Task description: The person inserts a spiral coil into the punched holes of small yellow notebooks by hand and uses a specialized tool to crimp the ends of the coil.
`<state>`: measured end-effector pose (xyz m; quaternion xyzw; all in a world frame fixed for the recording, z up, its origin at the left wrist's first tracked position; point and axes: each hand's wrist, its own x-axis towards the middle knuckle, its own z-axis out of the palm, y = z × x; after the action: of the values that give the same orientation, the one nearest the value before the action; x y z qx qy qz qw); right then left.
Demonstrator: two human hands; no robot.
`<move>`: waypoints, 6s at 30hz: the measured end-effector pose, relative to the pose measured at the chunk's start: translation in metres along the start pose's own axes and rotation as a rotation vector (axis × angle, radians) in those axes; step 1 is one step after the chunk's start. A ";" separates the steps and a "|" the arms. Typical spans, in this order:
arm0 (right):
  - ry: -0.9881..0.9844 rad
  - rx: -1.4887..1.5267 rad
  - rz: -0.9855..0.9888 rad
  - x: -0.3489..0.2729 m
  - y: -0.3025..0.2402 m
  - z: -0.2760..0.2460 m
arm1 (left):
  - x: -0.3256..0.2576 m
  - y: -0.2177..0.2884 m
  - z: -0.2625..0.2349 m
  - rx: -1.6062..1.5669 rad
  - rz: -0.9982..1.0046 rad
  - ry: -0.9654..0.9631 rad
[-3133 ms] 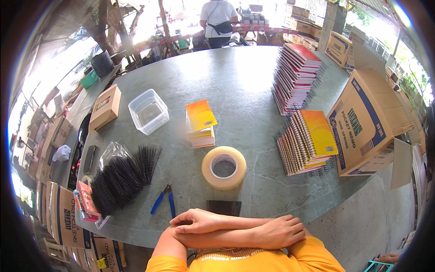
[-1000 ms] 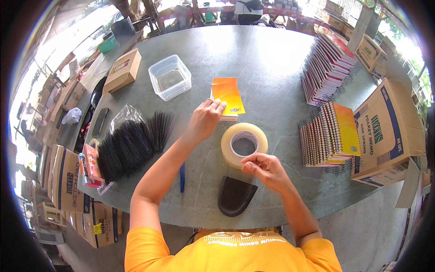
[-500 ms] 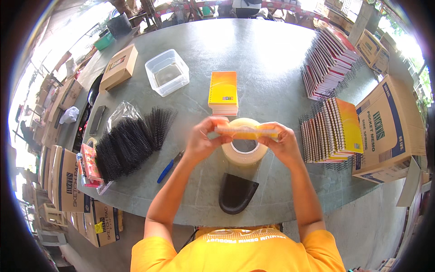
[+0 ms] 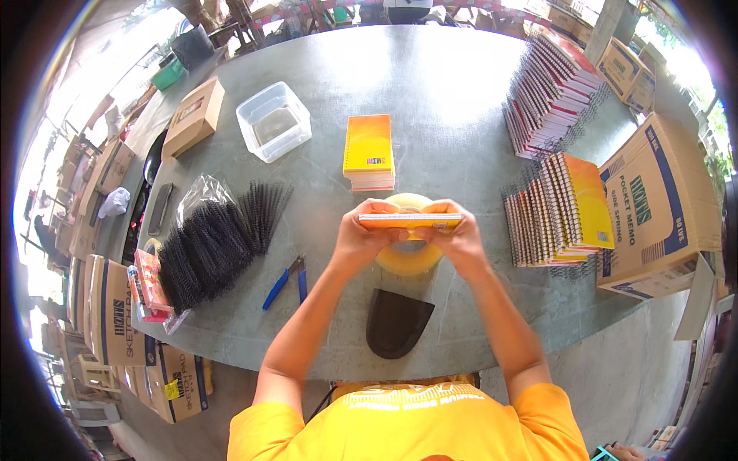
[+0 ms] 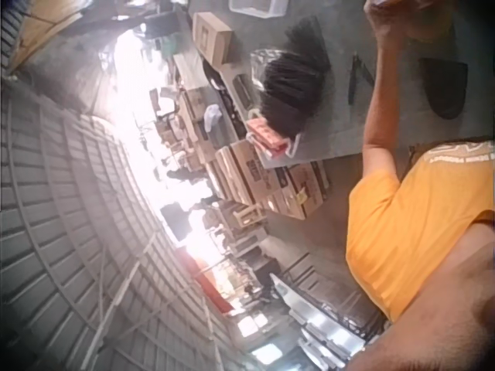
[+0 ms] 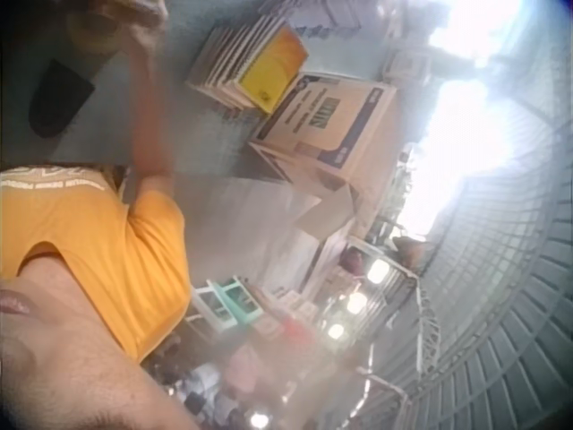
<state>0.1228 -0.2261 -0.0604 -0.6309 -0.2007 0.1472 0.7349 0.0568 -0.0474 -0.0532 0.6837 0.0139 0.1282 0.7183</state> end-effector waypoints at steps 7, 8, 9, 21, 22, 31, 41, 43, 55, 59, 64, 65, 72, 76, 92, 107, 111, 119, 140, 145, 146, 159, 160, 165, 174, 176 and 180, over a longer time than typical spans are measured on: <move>0.226 -0.646 -0.550 -0.004 -0.036 0.033 | -0.006 -0.025 -0.005 0.085 0.100 -0.003; 0.228 -0.782 -0.704 -0.002 -0.051 0.043 | -0.008 -0.026 -0.007 0.082 0.138 -0.004; 0.170 -0.861 -0.727 -0.003 -0.053 0.047 | -0.010 -0.021 -0.006 0.178 0.154 -0.018; -0.094 -0.939 -0.605 0.001 -0.038 0.059 | -0.032 -0.032 -0.178 1.646 -0.141 0.269; -0.093 -0.934 -0.596 0.002 -0.039 0.059 | -0.035 -0.037 -0.171 1.709 -0.082 0.275; -0.012 -1.115 -0.639 -0.004 -0.044 0.071 | -0.036 -0.028 -0.163 1.628 -0.231 0.168; -0.078 -1.045 -0.532 0.000 -0.039 0.060 | -0.019 0.006 -0.126 1.127 0.059 0.304; -0.076 -1.047 -0.528 0.001 -0.039 0.059 | -0.020 0.021 -0.121 1.058 0.237 0.373; -0.079 -1.113 -0.491 -0.001 -0.054 0.046 | -0.085 0.194 -0.002 -0.073 0.371 -0.907; -0.079 -1.098 -0.524 0.002 -0.039 0.050 | -0.108 0.213 -0.003 0.063 0.515 -0.808; -0.105 -1.015 -0.589 0.007 -0.035 0.066 | -0.131 0.195 -0.018 -0.099 0.838 -0.371; -0.070 -1.037 -0.582 0.006 -0.034 0.062 | -0.125 0.191 -0.013 -0.113 0.793 -0.457; -0.062 -1.073 -0.541 0.001 -0.035 0.051 | -0.096 0.185 0.016 -0.154 0.678 -0.712; -0.075 -1.056 -0.551 0.003 -0.036 0.059 | -0.103 0.187 0.024 -0.177 0.727 -0.712; -0.038 -0.999 -0.509 0.004 -0.039 0.052 | -0.069 0.124 0.017 0.466 0.056 -0.771; -0.081 -0.990 -0.539 -0.001 -0.037 0.060 | -0.040 0.036 -0.021 0.599 0.315 0.232; -0.121 -0.958 -0.539 -0.003 -0.039 0.061 | -0.038 0.032 -0.024 0.675 0.455 0.222; -0.116 -0.990 -0.602 -0.004 -0.045 0.061 | -0.034 0.026 -0.031 0.840 0.401 0.170; -0.087 -0.965 -0.614 -0.006 -0.031 0.063 | -0.033 0.065 -0.035 0.803 0.263 0.001; -0.070 -0.981 -0.676 -0.008 -0.036 0.063 | -0.038 0.064 -0.035 0.850 0.250 -0.009; -0.061 -0.961 -0.678 -0.006 -0.036 0.064 | -0.036 0.065 -0.031 0.864 0.310 0.043; 0.080 -1.023 -0.625 -0.008 -0.038 0.045 | -0.090 0.014 0.006 1.195 0.189 -0.226; 0.054 -0.997 -0.533 -0.008 -0.041 0.035 | -0.099 -0.002 0.003 1.113 0.236 -0.240; -0.065 -0.206 0.024 -0.008 -0.023 -0.016 | -0.087 0.049 0.001 0.765 0.056 -0.145; 0.046 0.061 -0.235 -0.008 -0.024 0.010 | -0.055 0.096 -0.022 0.963 0.368 -0.198; 0.023 0.001 -0.288 -0.010 -0.006 -0.001 | -0.045 0.107 -0.030 0.971 0.435 0.197; -0.129 -0.003 0.005 -0.011 0.005 -0.002 | -0.043 0.074 -0.035 1.104 0.333 -0.275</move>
<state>0.1142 -0.2325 -0.0672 -0.6215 -0.2463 0.1890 0.7193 -0.0040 -0.0191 0.0105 0.9596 -0.1222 0.1233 0.2216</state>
